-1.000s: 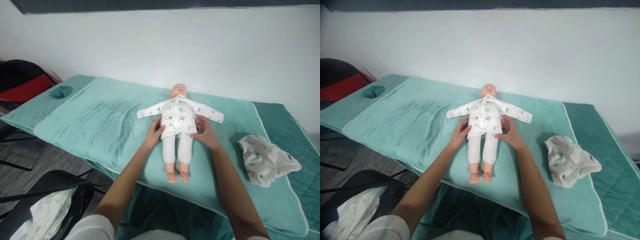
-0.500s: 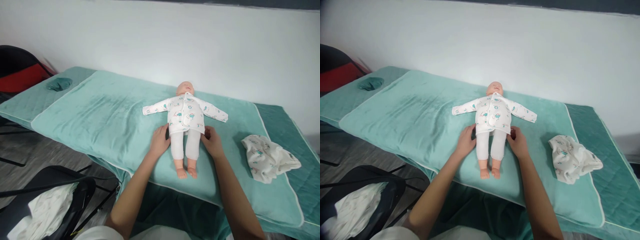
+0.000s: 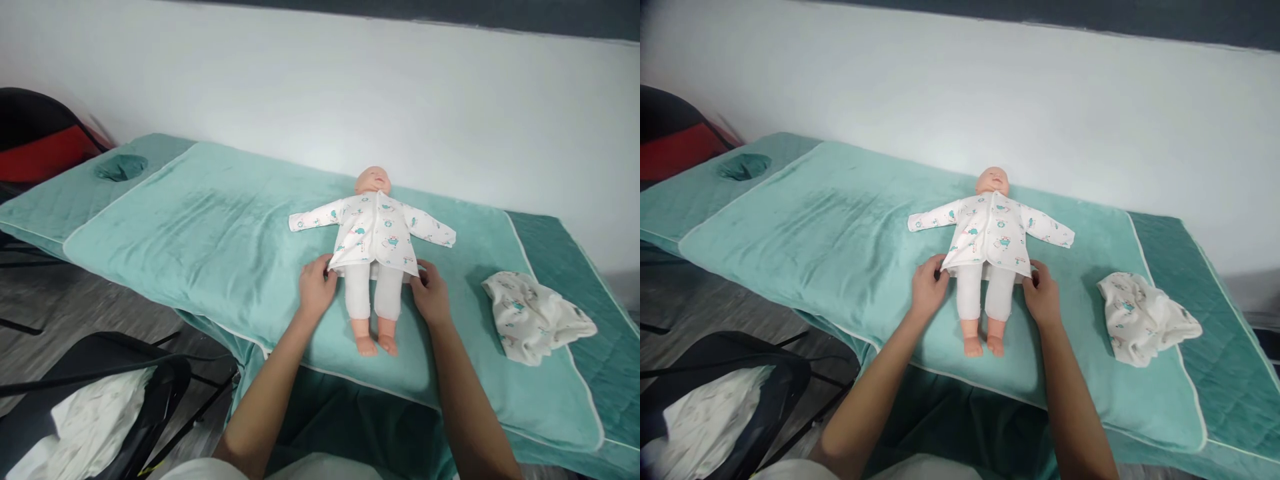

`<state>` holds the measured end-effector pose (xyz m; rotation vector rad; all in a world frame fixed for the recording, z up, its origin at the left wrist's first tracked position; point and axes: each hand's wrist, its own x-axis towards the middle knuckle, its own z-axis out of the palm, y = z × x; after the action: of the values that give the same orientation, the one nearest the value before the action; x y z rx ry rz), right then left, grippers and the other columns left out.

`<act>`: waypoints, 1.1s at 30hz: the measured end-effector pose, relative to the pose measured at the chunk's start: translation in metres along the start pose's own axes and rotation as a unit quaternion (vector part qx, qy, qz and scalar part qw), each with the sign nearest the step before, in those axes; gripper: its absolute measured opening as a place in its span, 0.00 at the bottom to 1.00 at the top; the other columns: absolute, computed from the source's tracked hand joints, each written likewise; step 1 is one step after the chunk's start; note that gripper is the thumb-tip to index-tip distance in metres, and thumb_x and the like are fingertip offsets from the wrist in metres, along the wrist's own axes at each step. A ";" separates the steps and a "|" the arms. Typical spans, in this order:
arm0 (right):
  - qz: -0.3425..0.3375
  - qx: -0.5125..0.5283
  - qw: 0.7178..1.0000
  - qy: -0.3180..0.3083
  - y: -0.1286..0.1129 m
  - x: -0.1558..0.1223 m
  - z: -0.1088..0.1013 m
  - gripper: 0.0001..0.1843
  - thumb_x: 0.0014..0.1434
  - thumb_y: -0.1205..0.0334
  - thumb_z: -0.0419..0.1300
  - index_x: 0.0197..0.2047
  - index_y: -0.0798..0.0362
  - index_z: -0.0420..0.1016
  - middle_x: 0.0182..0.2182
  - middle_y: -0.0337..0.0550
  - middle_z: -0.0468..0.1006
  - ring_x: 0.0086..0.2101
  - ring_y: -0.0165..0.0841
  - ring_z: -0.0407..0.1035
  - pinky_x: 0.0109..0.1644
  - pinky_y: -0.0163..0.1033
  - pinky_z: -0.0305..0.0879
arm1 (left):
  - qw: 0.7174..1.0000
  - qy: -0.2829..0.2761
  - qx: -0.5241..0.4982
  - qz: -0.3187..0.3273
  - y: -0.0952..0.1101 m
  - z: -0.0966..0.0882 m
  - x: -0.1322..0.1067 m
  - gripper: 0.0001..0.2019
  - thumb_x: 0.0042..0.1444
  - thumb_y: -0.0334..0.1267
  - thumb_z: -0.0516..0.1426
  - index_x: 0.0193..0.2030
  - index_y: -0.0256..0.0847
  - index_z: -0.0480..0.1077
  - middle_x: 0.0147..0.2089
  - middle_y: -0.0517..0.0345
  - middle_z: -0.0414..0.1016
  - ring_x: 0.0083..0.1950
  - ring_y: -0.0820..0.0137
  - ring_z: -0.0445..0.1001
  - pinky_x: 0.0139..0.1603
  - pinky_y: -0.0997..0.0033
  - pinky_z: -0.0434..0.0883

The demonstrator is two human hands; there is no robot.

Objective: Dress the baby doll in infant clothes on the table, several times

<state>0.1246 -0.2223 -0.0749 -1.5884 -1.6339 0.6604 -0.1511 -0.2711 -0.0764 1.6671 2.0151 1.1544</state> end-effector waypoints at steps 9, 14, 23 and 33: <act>-0.093 -0.010 0.996 0.016 -0.003 0.001 0.001 0.27 0.54 0.67 0.54 0.57 0.51 0.70 0.50 0.51 0.75 0.46 0.41 0.71 0.47 0.49 0.70 | 1.000 0.003 -0.003 -0.013 0.001 0.000 0.001 0.02 0.60 0.37 0.55 0.39 0.45 0.68 0.35 0.57 0.77 0.39 0.61 0.75 0.50 0.57 0.68; -0.158 0.059 0.986 0.012 -0.001 -0.001 -0.001 0.31 0.52 0.72 0.54 0.60 0.48 0.68 0.61 0.53 0.64 0.52 0.40 0.69 0.48 0.47 0.73 | 0.997 0.041 -0.053 0.037 -0.001 0.001 0.001 0.01 0.60 0.35 0.54 0.38 0.45 0.64 0.41 0.55 0.74 0.44 0.63 0.73 0.48 0.62 0.70; -0.057 0.166 0.982 0.069 0.012 0.001 0.003 0.27 0.49 0.70 0.54 0.52 0.48 0.72 0.54 0.46 0.73 0.50 0.38 0.72 0.48 0.46 0.72 | 0.986 0.048 -0.129 0.091 -0.012 0.006 0.001 0.12 0.48 0.20 0.50 0.31 0.43 0.64 0.46 0.53 0.75 0.50 0.65 0.74 0.48 0.65 0.70; 0.150 0.489 0.857 -0.064 0.000 0.071 0.010 0.08 0.57 0.54 0.67 0.40 0.45 0.77 0.50 0.42 0.83 0.58 0.38 0.73 0.72 0.48 0.62 | 0.842 -0.055 -0.490 -0.217 0.002 0.017 0.064 0.17 0.57 0.47 0.64 0.47 0.37 0.77 0.50 0.46 0.82 0.51 0.59 0.81 0.59 0.57 0.74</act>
<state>0.1203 -0.1513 -0.0691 -1.0139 -0.8337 1.4920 -0.1572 -0.2056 -0.0689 0.6885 1.2173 1.4735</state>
